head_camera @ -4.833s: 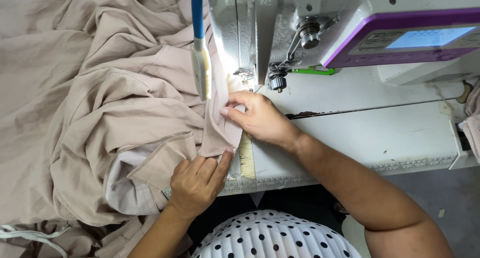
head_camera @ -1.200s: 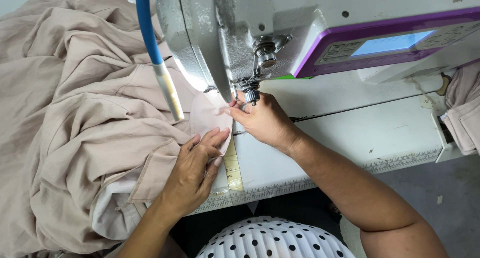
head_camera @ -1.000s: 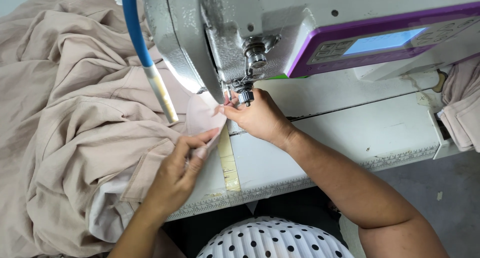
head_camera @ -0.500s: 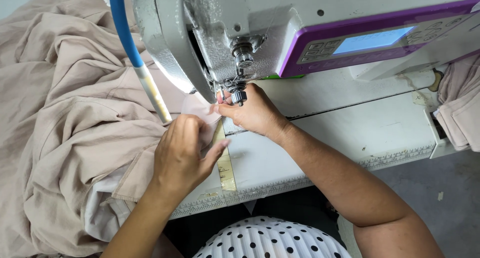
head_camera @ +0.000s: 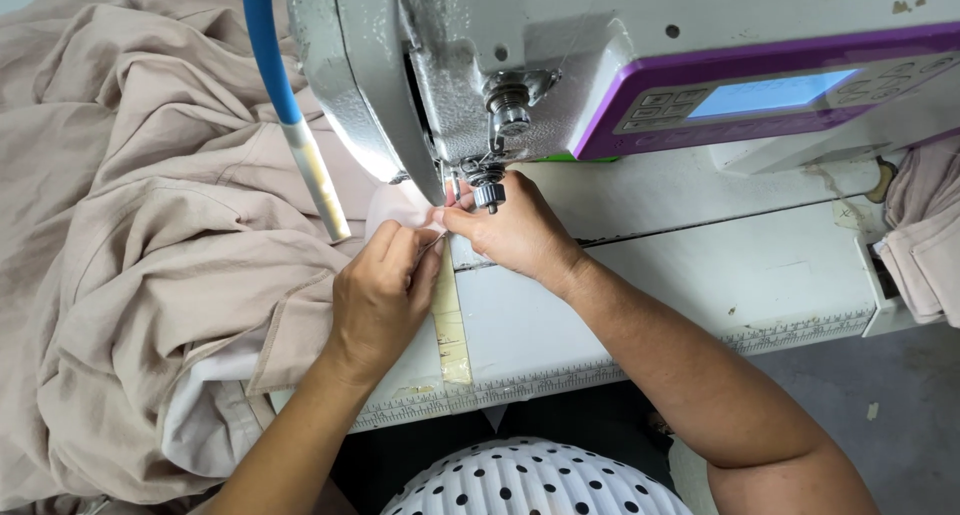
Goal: Sewing a seam on a piece of light-colored fabric using an industrial sewing machine
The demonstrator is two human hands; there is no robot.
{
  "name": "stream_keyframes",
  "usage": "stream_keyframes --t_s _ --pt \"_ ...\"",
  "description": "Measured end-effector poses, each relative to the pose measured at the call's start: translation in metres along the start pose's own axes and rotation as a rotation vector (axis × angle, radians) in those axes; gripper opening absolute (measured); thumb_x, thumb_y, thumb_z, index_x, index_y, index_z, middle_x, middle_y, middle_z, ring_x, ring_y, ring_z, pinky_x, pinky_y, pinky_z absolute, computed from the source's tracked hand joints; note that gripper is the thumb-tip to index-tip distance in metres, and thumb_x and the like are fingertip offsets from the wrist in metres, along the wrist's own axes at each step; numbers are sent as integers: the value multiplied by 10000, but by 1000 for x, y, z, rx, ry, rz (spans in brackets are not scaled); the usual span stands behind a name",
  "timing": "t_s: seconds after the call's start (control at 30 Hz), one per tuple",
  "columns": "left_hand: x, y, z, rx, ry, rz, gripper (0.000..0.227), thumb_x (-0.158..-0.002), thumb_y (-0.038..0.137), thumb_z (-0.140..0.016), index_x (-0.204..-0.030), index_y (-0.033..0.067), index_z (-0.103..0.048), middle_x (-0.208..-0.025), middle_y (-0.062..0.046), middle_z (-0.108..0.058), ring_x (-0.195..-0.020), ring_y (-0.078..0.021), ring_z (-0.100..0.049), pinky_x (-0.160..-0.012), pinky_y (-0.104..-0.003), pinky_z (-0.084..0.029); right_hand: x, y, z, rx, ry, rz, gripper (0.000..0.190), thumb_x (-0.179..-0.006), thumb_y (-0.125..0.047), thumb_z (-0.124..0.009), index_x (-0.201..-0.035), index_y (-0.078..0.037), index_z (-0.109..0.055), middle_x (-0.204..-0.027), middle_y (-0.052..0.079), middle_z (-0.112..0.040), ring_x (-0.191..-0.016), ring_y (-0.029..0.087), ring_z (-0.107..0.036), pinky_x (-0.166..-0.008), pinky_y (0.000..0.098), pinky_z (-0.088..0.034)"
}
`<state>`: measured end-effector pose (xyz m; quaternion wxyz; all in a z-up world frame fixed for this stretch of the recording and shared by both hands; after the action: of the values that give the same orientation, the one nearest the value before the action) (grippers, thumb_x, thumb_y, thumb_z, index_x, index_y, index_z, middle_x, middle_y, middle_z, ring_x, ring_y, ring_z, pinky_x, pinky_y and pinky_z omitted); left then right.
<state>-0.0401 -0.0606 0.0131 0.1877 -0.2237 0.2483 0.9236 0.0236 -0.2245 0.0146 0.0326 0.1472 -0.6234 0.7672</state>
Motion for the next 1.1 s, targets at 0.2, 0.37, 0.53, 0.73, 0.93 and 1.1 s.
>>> stream_keyframes --t_s 0.2,0.37,0.53,0.73,0.93,1.1 --pt "-3 -13 -3 278 -2 128 39 -957 152 -723 -994 159 -712 -775 -37 -573 -724 -299 -692 -613 -372 -549 1 15 41 533 95 272 183 -936 -203 -655 -907 -42 -737 -704 166 -708 -700 337 -734 -627 461 -539" --pt "-4 -17 -2 359 -4 164 44 -939 126 -734 -983 125 -730 -772 -79 -607 -724 -352 -692 -640 -413 -552 13 16 94 1280 264 581 369 -1091 -363 -622 -929 -39 -695 -579 97 -660 -572 272 -707 -568 357 -528" --pt "-3 -18 -4 364 -2 172 51 -938 148 -736 -989 144 -742 -769 -65 -619 -716 -339 -701 -636 -406 -556 21 19 85 1208 129 803 153 -1064 -124 -544 -1129 -37 -651 -675 79 -587 -545 261 -619 -578 353 -545" --pt "-1 -16 -6 304 13 132 63 -932 157 -736 -994 147 -743 -771 -61 -631 -684 -336 -698 -621 -421 -559 51 -7 50 1251 122 1003 265 -1021 -303 -607 -1110 -65 -679 -880 50 -559 -665 209 -631 -560 349 -558" --pt "0 -15 -5 247 22 95 47 -946 156 -722 -993 158 -728 -782 -37 -622 -677 -303 -704 -616 -390 -568 60 -23 36 1343 363 1247 241 -1027 -352 -656 -1000 -125 -735 -869 15 -584 -683 181 -573 -562 314 -480" --pt "-1 -14 -5 237 18 97 49 -947 159 -723 -996 159 -724 -786 -40 -623 -675 -307 -705 -606 -398 -570 61 -24 31 1372 370 1308 218 -1030 -307 -636 -1059 -131 -762 -787 3 -538 -660 184 -554 -554 317 -463"
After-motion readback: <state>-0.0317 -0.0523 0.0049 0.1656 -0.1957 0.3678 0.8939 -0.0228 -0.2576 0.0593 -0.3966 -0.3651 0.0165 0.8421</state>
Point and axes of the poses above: each hand's wrist, its own x-axis away from the middle knuckle, its own z-axis out of the back of the hand, y = z × x, the point moved 3 cm from there along -x, towards the middle knuckle
